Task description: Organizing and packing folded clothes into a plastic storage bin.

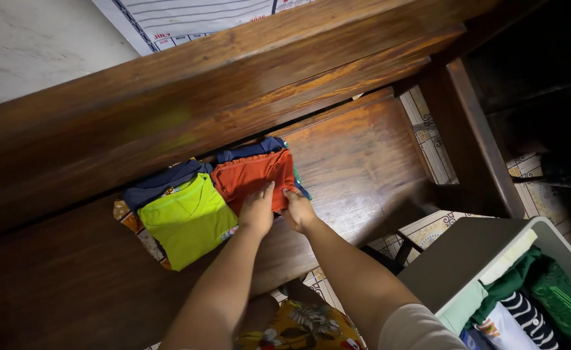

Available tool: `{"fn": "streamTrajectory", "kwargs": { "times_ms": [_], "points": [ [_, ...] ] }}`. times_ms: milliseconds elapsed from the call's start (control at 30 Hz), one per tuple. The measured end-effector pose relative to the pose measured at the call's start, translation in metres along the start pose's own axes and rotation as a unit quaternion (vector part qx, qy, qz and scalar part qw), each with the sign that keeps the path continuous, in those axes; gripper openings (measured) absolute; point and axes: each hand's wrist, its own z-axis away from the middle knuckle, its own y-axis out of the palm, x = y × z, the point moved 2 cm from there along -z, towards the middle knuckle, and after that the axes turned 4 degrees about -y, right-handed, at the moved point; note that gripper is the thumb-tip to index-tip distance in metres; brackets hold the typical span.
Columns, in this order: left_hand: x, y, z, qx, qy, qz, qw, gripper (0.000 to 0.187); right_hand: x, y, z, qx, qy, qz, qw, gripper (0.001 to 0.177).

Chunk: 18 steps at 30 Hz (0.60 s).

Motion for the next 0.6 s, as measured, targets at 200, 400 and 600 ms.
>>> {"fn": "streamTrajectory", "kwargs": {
  "times_ms": [200,400,600],
  "points": [
    [-0.040,-0.085,0.016,0.035,-0.046,0.132,0.990,0.071,0.037,0.019,0.053,0.127,-0.061,-0.170,0.975,0.056],
    [-0.087,-0.137,0.029,0.119,-0.025,0.099,0.988,0.057,0.047,0.010,0.090,0.092,-0.072,-0.210,0.971,0.081],
    [-0.113,-0.136,0.048,0.103,0.035,0.181,0.978,0.047,0.064,0.008,0.150,0.103,-0.054,-0.213,0.970,0.094]
  ]
}}
